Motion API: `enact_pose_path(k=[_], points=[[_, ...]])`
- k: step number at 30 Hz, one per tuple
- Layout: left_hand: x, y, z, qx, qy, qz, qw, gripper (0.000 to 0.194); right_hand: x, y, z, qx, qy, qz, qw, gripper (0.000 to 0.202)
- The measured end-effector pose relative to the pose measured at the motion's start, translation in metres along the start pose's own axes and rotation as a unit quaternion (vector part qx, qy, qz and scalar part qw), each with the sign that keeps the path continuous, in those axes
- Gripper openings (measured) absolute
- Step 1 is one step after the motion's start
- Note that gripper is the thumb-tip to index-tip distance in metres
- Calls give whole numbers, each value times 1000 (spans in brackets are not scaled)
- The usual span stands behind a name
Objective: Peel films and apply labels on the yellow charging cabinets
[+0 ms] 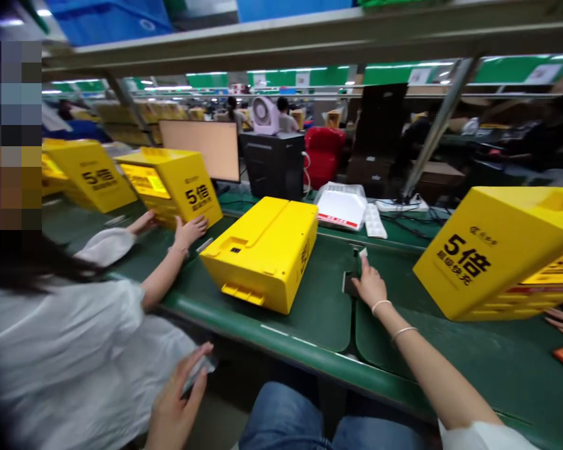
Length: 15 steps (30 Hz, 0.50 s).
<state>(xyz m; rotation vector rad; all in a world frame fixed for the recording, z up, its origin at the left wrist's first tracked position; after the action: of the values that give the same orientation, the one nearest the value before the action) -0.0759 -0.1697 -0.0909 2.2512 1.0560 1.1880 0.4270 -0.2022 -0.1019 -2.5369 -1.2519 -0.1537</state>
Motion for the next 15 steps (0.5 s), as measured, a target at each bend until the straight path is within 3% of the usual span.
enact_pose_path(k=[3,6,9,13,15], points=[[88,33,5,9,60,96,994,47,-4,5,16,-59,3,2,998,79],[162,39,5,38,107,116,987,57,-6,22,23,-113,-6,2,994,88],[223,21,9,74,89,75,990,70,-4,42,25,-158,-19,8,987,91],[283,-26,18,102,-25,-38,994,82,-3,65,27,-199,-28,24,979,93],[302,-44,19,93,-71,-56,992,86,-6,76,25,-212,-24,27,977,93]])
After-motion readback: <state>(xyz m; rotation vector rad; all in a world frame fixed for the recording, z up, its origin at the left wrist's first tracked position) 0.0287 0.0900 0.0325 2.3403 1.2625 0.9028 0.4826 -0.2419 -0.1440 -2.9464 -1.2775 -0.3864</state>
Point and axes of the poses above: each hand's wrist, its own x-axis towards the middle knuckle, its own z-axis out of the palm, y = z × x, the point moved 3 cm from there along x, towards the middle knuckle, and after that the axes turned 11 degrees about -x, right-handed, at the moved point
